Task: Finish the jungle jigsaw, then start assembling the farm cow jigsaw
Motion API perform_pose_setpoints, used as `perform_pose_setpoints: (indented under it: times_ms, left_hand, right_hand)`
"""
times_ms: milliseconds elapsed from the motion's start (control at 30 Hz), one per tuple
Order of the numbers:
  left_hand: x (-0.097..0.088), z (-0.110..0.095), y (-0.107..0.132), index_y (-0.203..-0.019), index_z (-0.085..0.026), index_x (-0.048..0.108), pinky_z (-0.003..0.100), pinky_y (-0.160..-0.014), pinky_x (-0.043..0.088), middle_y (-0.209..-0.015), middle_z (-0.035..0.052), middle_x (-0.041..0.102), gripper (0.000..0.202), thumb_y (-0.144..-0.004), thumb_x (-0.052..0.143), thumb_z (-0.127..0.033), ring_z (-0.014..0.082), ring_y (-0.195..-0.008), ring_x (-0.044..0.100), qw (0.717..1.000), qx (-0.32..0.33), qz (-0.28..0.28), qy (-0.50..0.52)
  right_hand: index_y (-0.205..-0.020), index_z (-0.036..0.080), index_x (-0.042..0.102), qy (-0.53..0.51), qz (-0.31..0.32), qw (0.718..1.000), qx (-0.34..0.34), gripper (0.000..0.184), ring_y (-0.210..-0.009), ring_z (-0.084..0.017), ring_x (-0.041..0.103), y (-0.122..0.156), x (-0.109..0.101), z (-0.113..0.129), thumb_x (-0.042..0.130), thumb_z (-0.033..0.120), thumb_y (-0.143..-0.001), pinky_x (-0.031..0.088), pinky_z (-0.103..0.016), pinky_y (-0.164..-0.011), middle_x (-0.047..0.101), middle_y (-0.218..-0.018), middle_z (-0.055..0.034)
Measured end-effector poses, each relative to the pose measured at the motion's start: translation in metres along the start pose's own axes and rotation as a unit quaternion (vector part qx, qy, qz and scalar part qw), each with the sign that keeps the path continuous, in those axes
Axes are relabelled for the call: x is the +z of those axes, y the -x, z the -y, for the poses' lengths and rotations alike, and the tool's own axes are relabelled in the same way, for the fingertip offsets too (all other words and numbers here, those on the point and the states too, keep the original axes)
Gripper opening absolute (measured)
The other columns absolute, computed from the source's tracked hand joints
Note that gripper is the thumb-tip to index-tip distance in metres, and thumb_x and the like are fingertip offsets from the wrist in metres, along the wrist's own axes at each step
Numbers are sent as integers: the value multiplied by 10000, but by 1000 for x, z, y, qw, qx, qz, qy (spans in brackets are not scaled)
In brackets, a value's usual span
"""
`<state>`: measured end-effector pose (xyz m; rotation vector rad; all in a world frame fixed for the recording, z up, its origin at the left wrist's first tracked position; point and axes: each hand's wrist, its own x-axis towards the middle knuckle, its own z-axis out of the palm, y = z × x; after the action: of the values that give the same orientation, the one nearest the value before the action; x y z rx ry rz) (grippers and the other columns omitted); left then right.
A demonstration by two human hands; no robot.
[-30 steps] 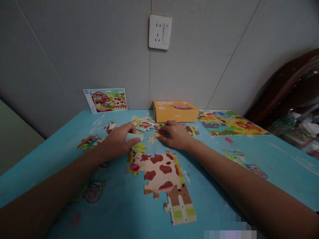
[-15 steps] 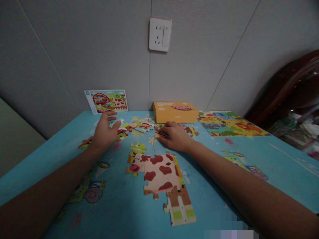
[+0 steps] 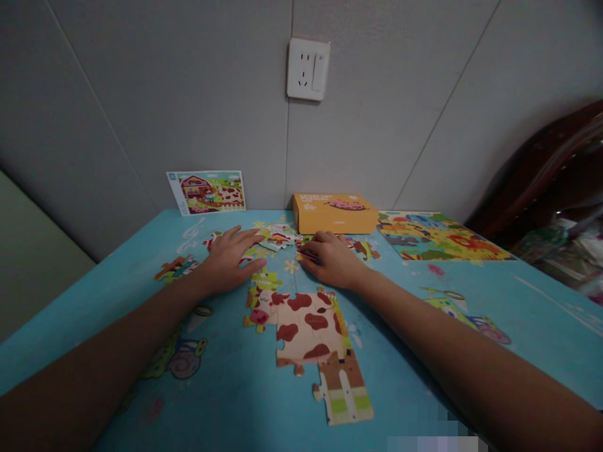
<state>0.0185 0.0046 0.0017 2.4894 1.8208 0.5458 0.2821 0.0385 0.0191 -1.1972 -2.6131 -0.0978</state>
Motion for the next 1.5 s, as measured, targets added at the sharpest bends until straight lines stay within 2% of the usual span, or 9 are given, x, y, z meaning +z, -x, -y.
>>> perform_pose_setpoints:
  times_ms: [167,300,400,667,900,1033,1200,1333,1500]
  left_hand:
    - [1,0,-7,-1390,-144,501,538,-1122,261,-1448,113,504,614,-899,431,-506,375,-1368,335,998,-32,-32,-34]
    - [9,-4,-10,-1454,-113,406,641,-1092,198,-1464,148,482,682,-908,406,-522,415,-1389,274,990,-98,-29,-97]
    - [13,-5,-13,-1464,-89,379,637,-1075,222,-1451,190,483,734,-902,390,-561,410,-1370,309,981,-154,-14,-117]
    - [10,-9,-39,-1271,-193,625,671,-979,315,-1339,188,539,647,-839,448,-642,437,-1219,443,971,-206,7,-123]
    - [14,-1,-40,-1055,-187,688,616,-990,339,-1236,150,629,516,-829,508,-614,393,-1201,463,978,-183,-31,-96]
    - [11,3,-38,-998,-193,689,660,-995,321,-1191,145,658,430,-809,563,-558,393,-1187,484,979,-179,-45,-85]
    - [8,-3,-33,-1286,-204,569,688,-1088,165,-1330,137,593,503,-838,575,-434,362,-1274,433,985,-125,-72,-96]
    - [13,-12,-34,-1266,-312,598,750,-1069,35,-1337,70,614,444,-886,541,-535,352,-1274,443,996,-32,-53,-63]
    - [19,-19,-42,-1114,-272,684,751,-1064,48,-1230,100,672,442,-848,574,-607,360,-1173,532,994,-54,-70,-58]
  right_hand:
    - [-1126,184,690,-5,9,1000,4,371,-993,-280,560,0,-1,1,481,425,-938,394,-404,-871,612,-1068,-143]
    - [-1120,186,694,-8,16,1000,7,355,-1009,-282,543,1,-4,3,478,406,-941,389,-404,-870,604,-1062,-143]
    - [-1121,188,696,-14,19,1000,10,346,-1010,-278,532,2,-4,4,488,394,-936,380,-408,-883,599,-1055,-138]
    - [-1084,192,709,-23,4,1000,2,369,-998,-275,518,3,-2,0,455,423,-950,375,-424,-879,594,-1046,-141]
    - [-1089,185,705,-20,5,1000,0,360,-999,-280,523,3,-1,0,465,412,-946,378,-427,-867,598,-1040,-140]
    - [-1096,185,700,-17,4,1000,3,342,-995,-276,525,1,1,0,490,401,-935,375,-421,-874,599,-1036,-133]
    - [-1091,183,694,-8,7,1000,5,329,-980,-269,528,-1,4,2,502,393,-926,384,-404,-859,589,-1030,-128]
    - [-1091,181,688,-12,-2,1000,6,320,-969,-259,531,-4,5,6,494,377,-930,385,-397,-875,591,-1021,-122]
    - [-1021,159,691,-16,1,1000,7,306,-974,-257,529,-8,6,10,490,371,-931,382,-388,-870,593,-1031,-127]
